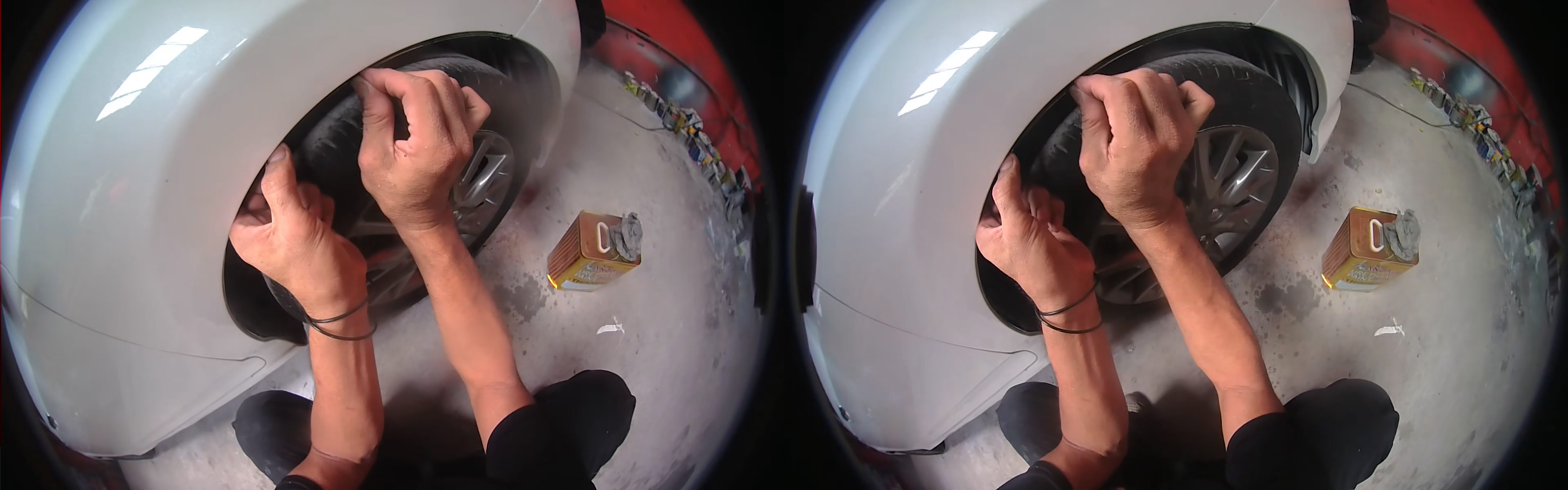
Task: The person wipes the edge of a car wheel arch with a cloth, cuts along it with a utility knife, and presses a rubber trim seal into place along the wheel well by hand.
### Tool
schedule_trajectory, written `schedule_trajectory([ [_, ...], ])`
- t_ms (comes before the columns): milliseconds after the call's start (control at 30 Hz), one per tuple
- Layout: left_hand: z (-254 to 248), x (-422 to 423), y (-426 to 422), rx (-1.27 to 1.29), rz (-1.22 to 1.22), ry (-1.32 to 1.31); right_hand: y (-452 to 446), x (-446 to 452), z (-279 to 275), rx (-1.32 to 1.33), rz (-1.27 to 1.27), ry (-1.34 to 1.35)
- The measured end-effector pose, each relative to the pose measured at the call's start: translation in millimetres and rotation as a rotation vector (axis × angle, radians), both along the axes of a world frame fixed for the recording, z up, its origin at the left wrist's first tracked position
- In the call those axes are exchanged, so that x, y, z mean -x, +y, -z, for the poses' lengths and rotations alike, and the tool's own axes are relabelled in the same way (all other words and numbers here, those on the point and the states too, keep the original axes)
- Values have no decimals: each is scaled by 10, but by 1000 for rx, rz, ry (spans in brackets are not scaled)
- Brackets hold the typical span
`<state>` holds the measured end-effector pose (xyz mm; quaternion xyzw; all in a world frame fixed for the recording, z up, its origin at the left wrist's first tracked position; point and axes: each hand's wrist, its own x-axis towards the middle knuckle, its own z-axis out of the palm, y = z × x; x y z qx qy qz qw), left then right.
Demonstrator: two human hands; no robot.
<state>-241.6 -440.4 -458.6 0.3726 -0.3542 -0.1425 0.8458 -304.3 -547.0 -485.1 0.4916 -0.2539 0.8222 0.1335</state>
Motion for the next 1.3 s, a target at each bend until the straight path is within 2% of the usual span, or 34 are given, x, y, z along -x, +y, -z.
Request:
schedule_trajectory([
  [233, -38, 88, -4, 3, 83, -6, -173, 285, 174, -148, 37, -159],
  [300, -113, 172, -57, 44, 285, 81, -206, 276, 177, -126, 43, -143],
  [333, -75, 107, -100, 41, 333, -19, -208, 265, 168, -102, 48, -129],
  [433, 7, 216, -206, 55, 303, -101, -211, 247, 175, -127, 56, -129],
  [467, -3, 250, -181, -4, 335, -95, -207, 246, 179, -130, 54, -138],
  [567, -65, 286, -307, 75, 315, -86, -208, 253, 175, -120, 40, -148],
  [900, -117, 279, -383, 19, 373, -117, -200, 290, 177, -106, 19, -111],
  [1300, -105, 248, -371, -7, 361, -136, -306, 269, 117, -75, 95, -131],
])
